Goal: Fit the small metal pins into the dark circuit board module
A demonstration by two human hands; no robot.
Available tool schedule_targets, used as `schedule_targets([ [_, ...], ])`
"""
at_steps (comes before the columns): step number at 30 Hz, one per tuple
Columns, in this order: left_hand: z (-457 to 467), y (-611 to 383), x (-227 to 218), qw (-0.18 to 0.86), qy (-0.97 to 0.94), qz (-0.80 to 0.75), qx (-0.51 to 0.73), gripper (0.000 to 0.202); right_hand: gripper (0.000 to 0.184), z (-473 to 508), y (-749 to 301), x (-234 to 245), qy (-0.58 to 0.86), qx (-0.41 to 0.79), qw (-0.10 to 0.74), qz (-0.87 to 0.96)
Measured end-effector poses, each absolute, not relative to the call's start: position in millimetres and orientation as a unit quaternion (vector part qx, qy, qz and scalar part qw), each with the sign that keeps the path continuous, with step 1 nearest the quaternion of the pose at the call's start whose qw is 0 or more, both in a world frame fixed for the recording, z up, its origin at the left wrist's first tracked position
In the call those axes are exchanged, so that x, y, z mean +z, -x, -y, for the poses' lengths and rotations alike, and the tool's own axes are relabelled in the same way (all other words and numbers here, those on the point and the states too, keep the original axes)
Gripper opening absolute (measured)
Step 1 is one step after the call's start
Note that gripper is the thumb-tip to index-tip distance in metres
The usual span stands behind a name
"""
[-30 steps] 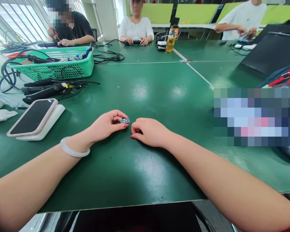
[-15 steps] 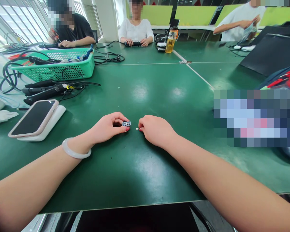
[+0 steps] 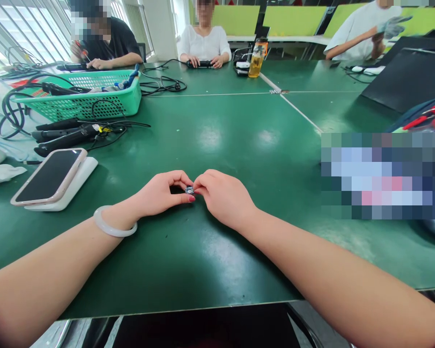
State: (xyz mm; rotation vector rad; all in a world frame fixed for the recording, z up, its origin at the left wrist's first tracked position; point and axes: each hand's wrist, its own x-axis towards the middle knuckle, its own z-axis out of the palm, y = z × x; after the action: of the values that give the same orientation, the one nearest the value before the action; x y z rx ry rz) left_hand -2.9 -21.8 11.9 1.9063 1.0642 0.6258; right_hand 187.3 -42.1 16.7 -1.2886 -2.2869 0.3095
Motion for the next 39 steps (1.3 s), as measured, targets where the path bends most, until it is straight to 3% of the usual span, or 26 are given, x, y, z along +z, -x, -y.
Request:
schedule_targets([
  [12, 23, 3, 12, 0.400, -0.776, -0.417, 0.253, 0.025, 0.018, 43, -186, 14, 0.466, 0.079, 0.225, 0.852],
  [23, 19, 2, 10, 0.454, -0.712, -0.433, 0.316, 0.026, 0.021, 42, -190, 14, 0.496, 0.097, 0.259, 0.823],
  [39, 25, -1, 22, 0.643, -0.584, -0.383, 0.316, 0.034, 0.025, 37, -182, 9, 0.469, 0.021, 0.265, 0.842],
])
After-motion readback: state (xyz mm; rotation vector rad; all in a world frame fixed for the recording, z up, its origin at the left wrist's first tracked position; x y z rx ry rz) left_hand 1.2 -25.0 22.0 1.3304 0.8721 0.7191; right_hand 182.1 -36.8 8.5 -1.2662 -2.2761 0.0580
